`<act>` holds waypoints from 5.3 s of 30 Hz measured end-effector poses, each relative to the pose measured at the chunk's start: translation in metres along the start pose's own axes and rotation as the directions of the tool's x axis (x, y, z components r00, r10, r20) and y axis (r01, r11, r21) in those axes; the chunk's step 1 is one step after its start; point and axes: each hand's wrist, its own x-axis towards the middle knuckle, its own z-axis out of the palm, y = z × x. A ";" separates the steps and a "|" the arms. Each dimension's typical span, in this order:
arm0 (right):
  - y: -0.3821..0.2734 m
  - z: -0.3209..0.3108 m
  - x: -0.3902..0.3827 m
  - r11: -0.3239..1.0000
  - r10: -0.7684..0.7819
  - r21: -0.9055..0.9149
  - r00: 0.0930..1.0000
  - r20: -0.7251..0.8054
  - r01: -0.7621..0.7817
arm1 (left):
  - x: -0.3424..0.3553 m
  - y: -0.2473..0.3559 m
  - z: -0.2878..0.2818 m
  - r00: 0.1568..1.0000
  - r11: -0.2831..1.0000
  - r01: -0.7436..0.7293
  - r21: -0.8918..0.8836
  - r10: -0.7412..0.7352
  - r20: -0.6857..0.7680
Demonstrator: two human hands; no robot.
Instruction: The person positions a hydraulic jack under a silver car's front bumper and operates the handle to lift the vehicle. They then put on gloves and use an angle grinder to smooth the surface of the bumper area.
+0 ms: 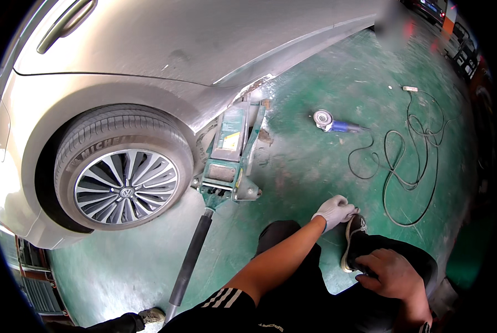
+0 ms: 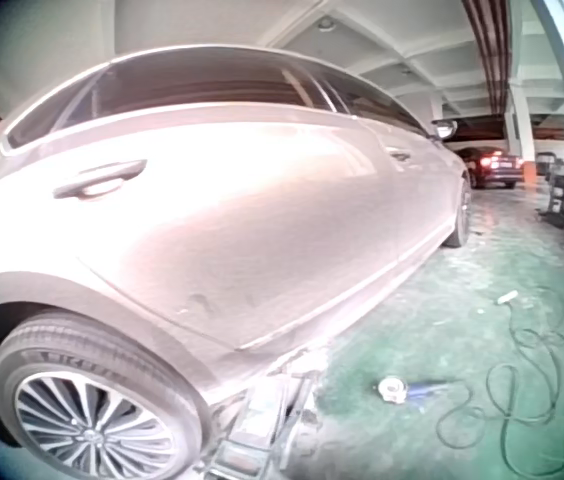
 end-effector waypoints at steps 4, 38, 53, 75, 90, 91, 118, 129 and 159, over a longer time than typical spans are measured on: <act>0.016 0.006 -0.011 0.997 -0.081 -0.014 0.997 -0.002 0.081 | 0.005 -0.003 0.007 0.999 0.984 -0.005 0.176 0.015 -0.051; 0.025 -0.001 0.000 0.992 -0.112 -0.057 0.993 0.029 0.114 | 0.028 -0.010 0.002 0.998 0.993 0.058 0.103 -0.061 0.017; 0.001 0.007 -0.002 0.998 -0.008 -0.062 0.998 -0.057 0.005 | 0.009 -0.003 0.004 1.000 0.991 -0.006 0.130 0.009 -0.024; 0.003 0.007 -0.001 0.999 -0.030 -0.035 1.000 -0.006 0.029 | 0.020 -0.018 0.001 0.998 0.997 -0.070 0.010 0.070 0.003; 0.005 0.009 -0.005 1.000 -0.002 -0.026 1.000 -0.006 0.001 | 0.018 -0.014 0.010 0.998 0.995 -0.056 0.078 0.056 0.005; 0.005 0.010 -0.006 1.000 -0.007 -0.027 1.000 -0.021 0.006 | 0.020 -0.014 0.010 0.999 0.995 -0.040 0.087 0.040 -0.001; 0.039 -0.019 0.009 0.978 -0.192 -0.057 0.975 0.114 0.199 | 0.053 -0.017 -0.005 0.984 0.990 -0.067 0.127 0.087 -0.158; 0.167 -0.056 0.106 0.893 -0.448 0.103 0.886 0.120 0.438 | 0.115 0.004 -0.049 0.856 0.975 -0.182 -0.124 0.095 -0.508; 0.290 -0.067 0.277 0.968 -0.205 0.181 0.966 0.160 0.175 | 0.211 0.190 -0.341 0.458 0.483 -0.794 -0.370 0.073 -0.886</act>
